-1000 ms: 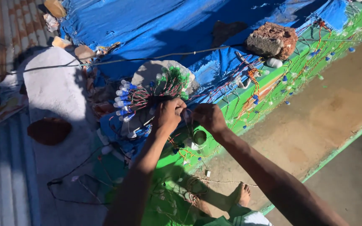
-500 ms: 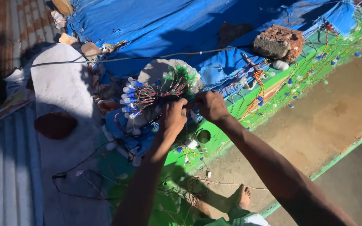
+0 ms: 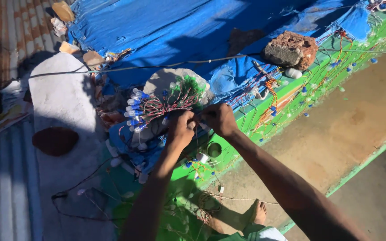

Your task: The person is connecting or repairing a string of decorative lights.

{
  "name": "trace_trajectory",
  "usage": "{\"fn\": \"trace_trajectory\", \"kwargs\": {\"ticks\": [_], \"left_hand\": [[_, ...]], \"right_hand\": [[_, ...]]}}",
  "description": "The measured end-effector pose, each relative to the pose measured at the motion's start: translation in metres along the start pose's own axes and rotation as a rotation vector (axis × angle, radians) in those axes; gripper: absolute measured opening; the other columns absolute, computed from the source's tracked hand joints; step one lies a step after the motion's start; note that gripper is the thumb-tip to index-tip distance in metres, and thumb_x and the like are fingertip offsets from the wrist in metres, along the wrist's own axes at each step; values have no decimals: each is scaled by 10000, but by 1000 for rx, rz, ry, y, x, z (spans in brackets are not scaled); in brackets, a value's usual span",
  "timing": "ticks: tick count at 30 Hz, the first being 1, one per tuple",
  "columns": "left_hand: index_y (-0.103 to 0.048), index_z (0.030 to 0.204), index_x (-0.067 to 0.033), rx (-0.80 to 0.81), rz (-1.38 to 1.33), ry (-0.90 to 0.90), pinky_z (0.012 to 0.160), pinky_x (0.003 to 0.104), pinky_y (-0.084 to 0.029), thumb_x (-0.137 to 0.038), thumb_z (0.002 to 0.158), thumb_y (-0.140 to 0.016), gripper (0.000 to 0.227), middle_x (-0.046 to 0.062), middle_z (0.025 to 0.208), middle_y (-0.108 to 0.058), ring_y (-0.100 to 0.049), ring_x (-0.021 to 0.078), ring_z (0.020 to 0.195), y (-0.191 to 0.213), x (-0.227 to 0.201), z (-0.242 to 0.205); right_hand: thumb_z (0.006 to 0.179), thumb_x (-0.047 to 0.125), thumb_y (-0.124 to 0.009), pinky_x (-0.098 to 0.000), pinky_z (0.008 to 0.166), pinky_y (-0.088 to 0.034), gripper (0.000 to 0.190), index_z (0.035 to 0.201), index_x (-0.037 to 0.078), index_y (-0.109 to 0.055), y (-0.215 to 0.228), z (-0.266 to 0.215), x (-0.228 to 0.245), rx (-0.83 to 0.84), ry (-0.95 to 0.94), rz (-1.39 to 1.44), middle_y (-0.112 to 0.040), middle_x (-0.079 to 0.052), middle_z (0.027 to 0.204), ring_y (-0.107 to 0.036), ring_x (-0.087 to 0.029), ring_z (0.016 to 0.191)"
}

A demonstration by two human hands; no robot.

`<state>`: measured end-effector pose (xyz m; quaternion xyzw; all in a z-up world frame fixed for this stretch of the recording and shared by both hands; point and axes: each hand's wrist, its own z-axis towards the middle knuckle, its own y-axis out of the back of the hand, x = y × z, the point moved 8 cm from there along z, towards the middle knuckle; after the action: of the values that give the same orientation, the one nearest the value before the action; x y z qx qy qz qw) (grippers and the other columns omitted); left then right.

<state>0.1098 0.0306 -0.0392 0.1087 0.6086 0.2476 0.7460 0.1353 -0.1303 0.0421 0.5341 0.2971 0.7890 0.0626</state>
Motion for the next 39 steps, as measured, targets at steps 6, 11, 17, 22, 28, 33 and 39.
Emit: {"fn": "trace_trajectory", "kwargs": {"ticks": [6,11,17,22,28,33,39], "left_hand": [[-635,1118,-37,-72,171,-354,835,494,-499,-32,710,-764,429,175,998,-705,-648,404,941,11,-45,-1],[-644,992,-106,156,520,-205,718,504,-525,18,775,-704,257,136,936,-710,-684,379,888,34,-113,-3],[-633,931,-83,-110,355,-208,682,508,-502,49,661,-709,310,134,866,-712,-652,419,844,7,-49,2],[-625,878,-67,-220,186,-87,685,443,-504,21,785,-688,143,119,790,-690,-669,342,762,25,-54,-11],[-662,895,-82,-170,25,83,675,378,-518,-68,849,-715,72,103,771,-706,-695,250,701,25,-31,-8],[-669,959,-77,-82,109,29,698,399,-541,-47,829,-698,136,124,835,-734,-729,293,779,31,-47,-7],[-682,1045,-66,-73,419,-250,692,518,-525,-8,744,-699,307,197,919,-720,-677,437,851,46,-120,-7]], "right_hand": [[783,146,-754,-333,664,-573,186,935,46,-794,8,-1,-3,-39,-69,11,-772,-127,792,-748,-182,706],[760,143,-785,-307,685,-579,212,955,60,-792,5,0,0,47,-42,50,-791,-91,834,-752,-138,739],[763,125,-781,-319,663,-559,170,920,60,-784,5,2,-4,-19,-36,-61,-765,-108,793,-721,-153,696],[777,130,-772,-324,643,-559,153,920,74,-784,10,2,12,24,-34,-73,-761,-98,788,-729,-137,693],[788,157,-788,-305,649,-574,151,899,55,-780,9,-2,12,-35,-13,-3,-770,-91,786,-742,-123,703],[802,128,-762,-321,620,-569,133,873,16,-769,2,-4,3,-79,-155,80,-768,-108,743,-717,-144,666],[798,140,-766,-301,617,-565,153,903,31,-787,12,-4,22,-95,-75,48,-769,-86,766,-723,-129,657]]}}
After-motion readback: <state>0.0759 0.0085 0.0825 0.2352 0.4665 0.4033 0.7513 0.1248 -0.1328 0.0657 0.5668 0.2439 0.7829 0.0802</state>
